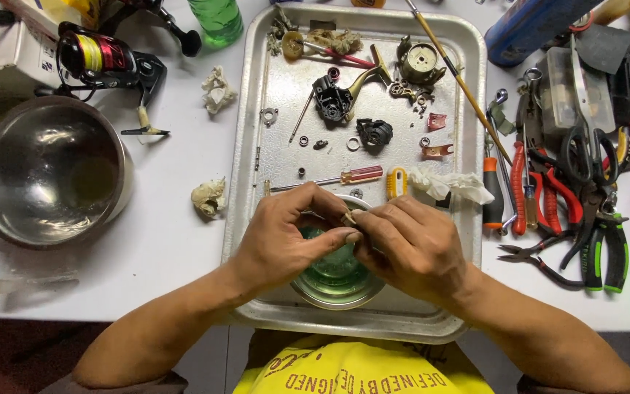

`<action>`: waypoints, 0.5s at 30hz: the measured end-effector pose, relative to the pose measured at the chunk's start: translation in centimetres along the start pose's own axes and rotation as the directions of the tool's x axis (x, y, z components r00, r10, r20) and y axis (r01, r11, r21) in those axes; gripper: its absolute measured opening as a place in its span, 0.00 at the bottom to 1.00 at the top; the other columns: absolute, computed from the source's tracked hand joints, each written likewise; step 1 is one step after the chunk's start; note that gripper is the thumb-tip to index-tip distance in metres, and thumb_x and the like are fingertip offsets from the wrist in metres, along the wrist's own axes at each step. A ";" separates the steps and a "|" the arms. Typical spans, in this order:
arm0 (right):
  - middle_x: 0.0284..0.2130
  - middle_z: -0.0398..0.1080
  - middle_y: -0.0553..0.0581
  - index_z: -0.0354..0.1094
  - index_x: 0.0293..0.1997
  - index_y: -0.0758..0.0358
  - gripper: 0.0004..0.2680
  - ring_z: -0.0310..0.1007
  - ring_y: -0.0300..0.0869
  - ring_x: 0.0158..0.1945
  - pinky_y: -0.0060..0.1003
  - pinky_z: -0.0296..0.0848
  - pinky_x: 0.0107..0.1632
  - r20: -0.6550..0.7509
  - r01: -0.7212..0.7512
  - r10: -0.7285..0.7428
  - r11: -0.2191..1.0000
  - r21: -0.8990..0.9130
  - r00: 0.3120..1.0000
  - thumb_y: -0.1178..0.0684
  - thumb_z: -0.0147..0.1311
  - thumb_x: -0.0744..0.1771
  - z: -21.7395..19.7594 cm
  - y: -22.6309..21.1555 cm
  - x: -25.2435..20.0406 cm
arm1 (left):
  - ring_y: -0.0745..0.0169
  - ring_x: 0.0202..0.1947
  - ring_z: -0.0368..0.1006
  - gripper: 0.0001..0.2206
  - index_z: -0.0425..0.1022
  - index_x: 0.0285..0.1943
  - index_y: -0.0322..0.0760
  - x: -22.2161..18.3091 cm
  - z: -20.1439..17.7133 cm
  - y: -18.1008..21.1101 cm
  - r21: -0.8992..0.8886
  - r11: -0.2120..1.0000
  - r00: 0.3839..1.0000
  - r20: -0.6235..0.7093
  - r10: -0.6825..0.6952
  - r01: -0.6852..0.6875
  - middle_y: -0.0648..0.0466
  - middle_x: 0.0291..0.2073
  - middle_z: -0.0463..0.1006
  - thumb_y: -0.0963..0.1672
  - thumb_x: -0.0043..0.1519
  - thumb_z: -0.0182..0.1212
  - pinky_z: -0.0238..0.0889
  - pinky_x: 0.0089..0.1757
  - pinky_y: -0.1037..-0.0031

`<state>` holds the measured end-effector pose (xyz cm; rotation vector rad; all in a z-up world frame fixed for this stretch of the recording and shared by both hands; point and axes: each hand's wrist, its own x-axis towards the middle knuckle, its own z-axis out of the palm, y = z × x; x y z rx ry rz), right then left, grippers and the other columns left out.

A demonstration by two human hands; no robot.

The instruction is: Cleaning and inspecting small internal components of a fishing reel during the reassembly process.

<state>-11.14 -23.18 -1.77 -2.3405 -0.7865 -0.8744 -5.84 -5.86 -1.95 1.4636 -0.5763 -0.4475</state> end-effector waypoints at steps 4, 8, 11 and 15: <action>0.18 0.65 0.58 0.68 0.29 0.67 0.02 0.67 0.44 0.19 0.33 0.69 0.23 0.026 0.002 -0.003 1.000 0.023 1.000 0.60 0.54 0.60 0.3 0.2 -0.5 | 0.56 0.32 0.76 0.08 0.74 0.36 0.27 -0.4 0.2 -0.6 0.013 1.000 1.000 -0.013 -0.010 0.011 0.41 0.30 0.78 0.38 0.50 0.65 0.73 0.32 0.72; 0.17 0.64 0.58 0.67 0.28 0.67 0.02 0.66 0.44 0.18 0.32 0.68 0.22 0.038 -0.019 0.016 0.998 0.064 0.999 0.60 0.53 0.61 0.3 0.1 -0.6 | 0.56 0.33 0.77 0.07 0.74 0.36 0.27 -0.4 0.2 -0.5 0.002 1.000 1.000 0.015 -0.018 0.018 0.42 0.30 0.77 0.38 0.51 0.63 0.74 0.34 0.71; 0.17 0.63 0.57 0.67 0.28 0.67 0.02 0.66 0.44 0.18 0.32 0.68 0.22 0.044 -0.010 0.006 0.997 0.078 0.999 0.60 0.52 0.61 0.2 0.1 -0.5 | 0.57 0.33 0.76 0.07 0.73 0.36 0.27 -0.4 0.1 -0.2 0.000 1.000 0.999 0.037 -0.023 0.023 0.42 0.31 0.77 0.38 0.51 0.63 0.74 0.34 0.72; 0.16 0.63 0.58 0.67 0.28 0.69 0.01 0.66 0.44 0.17 0.32 0.68 0.21 0.044 -0.007 0.003 0.996 0.092 0.999 0.62 0.52 0.60 -0.1 0.0 -0.2 | 0.57 0.33 0.77 0.07 0.74 0.35 0.28 -0.4 0.1 -0.1 -0.006 1.000 0.998 0.050 -0.028 0.029 0.42 0.31 0.78 0.38 0.51 0.63 0.74 0.33 0.73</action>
